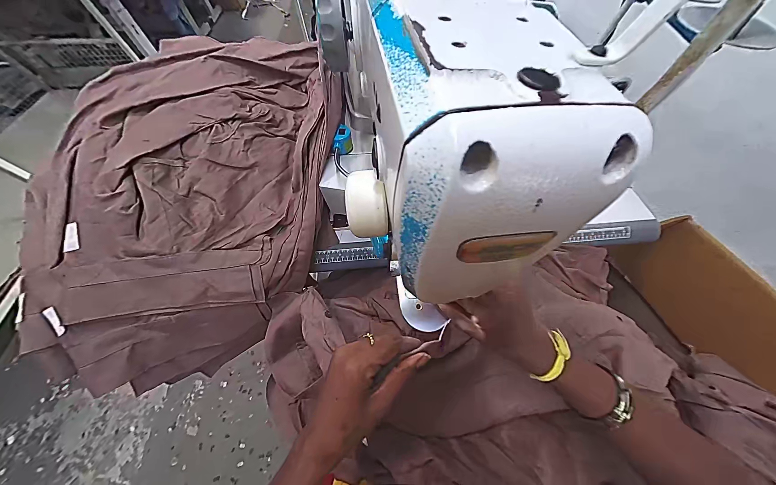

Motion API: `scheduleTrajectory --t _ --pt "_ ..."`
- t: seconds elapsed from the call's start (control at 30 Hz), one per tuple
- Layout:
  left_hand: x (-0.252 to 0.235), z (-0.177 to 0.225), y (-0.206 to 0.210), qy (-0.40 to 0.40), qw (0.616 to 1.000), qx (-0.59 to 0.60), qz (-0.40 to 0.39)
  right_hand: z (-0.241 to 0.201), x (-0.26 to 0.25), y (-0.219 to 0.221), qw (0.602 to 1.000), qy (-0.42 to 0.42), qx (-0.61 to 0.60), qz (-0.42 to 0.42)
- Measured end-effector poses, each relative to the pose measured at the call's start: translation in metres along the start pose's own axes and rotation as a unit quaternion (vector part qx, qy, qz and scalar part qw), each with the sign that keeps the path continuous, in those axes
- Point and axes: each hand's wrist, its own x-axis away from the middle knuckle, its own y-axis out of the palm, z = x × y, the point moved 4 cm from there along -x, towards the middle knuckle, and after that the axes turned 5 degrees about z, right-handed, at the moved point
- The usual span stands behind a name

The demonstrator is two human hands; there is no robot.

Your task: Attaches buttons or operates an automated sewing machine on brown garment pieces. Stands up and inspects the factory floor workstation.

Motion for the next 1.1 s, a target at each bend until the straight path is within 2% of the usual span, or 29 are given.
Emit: scheduleTrajectory --t 0.1,0.17,0.3,0.37,0.4,0.47,0.5,0.63,0.73,0.8,0.9,1.0,1.1 --pt "0.006 0.002 -0.002 0.005 1.0 0.01 0.0 0.002 0.005 0.001 0.997 -0.034 -0.065 0.006" --pt "0.007 0.002 0.002 0.009 1.0 0.015 -0.01 0.003 0.002 0.006 0.998 -0.05 -0.032 0.009" --pt "0.004 0.004 0.008 0.005 1.0 0.025 -0.017 0.009 -0.005 0.012 1.0 0.01 0.002 0.015" --pt "0.003 0.005 0.008 0.006 0.999 0.03 -0.009 0.009 0.004 0.014 0.995 0.053 -0.085 0.004" --pt "0.002 0.004 0.005 0.006 0.999 0.032 -0.002 0.006 0.009 0.013 0.979 0.087 -0.183 -0.026" --pt "0.002 -0.003 -0.015 -0.019 0.999 0.016 0.024 -0.006 0.017 0.012 0.909 0.137 -0.38 -0.098" --pt "0.002 -0.011 -0.03 -0.04 0.998 -0.013 0.045 -0.007 0.022 0.01 0.895 0.155 -0.403 -0.111" --pt "0.01 -0.055 -0.092 -0.132 0.977 -0.134 0.101 0.028 0.025 0.004 0.92 0.272 -0.258 -0.118" --pt "0.021 -0.076 -0.099 -0.184 0.961 -0.174 0.114 0.025 0.012 0.016 0.909 0.329 -0.208 -0.151" --pt "0.029 -0.084 -0.098 -0.213 0.953 -0.18 0.119 0.021 0.004 0.021 0.882 0.383 -0.208 -0.183" --pt "0.036 -0.088 -0.094 -0.243 0.947 -0.172 0.123 0.022 0.001 0.019 0.877 0.371 -0.245 -0.183" --pt "0.022 -0.082 -0.086 -0.213 0.956 -0.155 0.127 0.044 0.012 0.008 0.871 0.344 -0.313 -0.161" --pt "0.005 -0.07 -0.078 -0.166 0.966 -0.158 0.12 0.06 0.029 0.001 0.895 0.332 -0.258 -0.152"
